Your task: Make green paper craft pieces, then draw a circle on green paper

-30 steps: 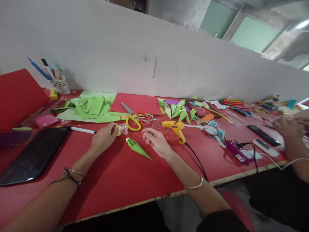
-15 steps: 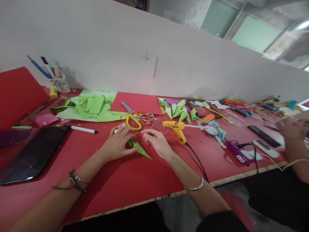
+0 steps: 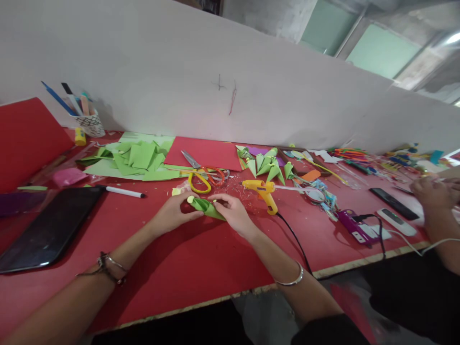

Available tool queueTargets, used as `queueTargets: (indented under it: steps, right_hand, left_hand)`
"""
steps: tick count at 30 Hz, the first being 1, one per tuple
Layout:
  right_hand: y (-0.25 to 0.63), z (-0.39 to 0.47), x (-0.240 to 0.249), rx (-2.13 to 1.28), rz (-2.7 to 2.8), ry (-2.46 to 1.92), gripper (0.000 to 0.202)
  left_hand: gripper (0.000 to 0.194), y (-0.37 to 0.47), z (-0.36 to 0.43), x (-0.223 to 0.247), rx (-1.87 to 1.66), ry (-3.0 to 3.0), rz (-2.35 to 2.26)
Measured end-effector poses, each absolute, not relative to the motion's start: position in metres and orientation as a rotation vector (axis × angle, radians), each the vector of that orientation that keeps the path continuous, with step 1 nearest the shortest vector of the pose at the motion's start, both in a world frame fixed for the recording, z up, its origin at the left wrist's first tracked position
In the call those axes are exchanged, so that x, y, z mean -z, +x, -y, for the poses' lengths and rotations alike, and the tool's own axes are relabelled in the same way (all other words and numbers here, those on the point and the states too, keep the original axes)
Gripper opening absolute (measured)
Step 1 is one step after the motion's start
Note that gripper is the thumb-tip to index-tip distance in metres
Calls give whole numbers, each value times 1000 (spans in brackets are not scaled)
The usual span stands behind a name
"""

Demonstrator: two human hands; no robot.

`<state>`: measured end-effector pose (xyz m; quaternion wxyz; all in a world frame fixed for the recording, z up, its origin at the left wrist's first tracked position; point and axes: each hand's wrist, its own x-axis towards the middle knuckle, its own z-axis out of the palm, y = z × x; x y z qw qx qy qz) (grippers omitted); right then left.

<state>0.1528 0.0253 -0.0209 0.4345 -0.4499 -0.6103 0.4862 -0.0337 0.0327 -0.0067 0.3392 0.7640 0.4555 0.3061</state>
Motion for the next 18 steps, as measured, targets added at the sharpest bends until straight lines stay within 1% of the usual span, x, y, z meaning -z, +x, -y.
queueTargets:
  steps: [7,12,15,18]
  right_hand:
    - [147,-22,14,-1261,1427,-1009,16]
    - [146,-21,12,-1254,1368,-963,15]
    - [147,-21,11,-1266,1329,-957,15]
    - [148,-20,9,-1245,1350,-964,11]
  left_hand:
    - [36,-23,-28,8,-1038,1506,-994]
    - [29,-21,-28,11,-1137,1151,-957]
    - [26,-22,-27,7,-1126,950,-982]
    - [25,-20,-25,1,-1057,888,-1011]
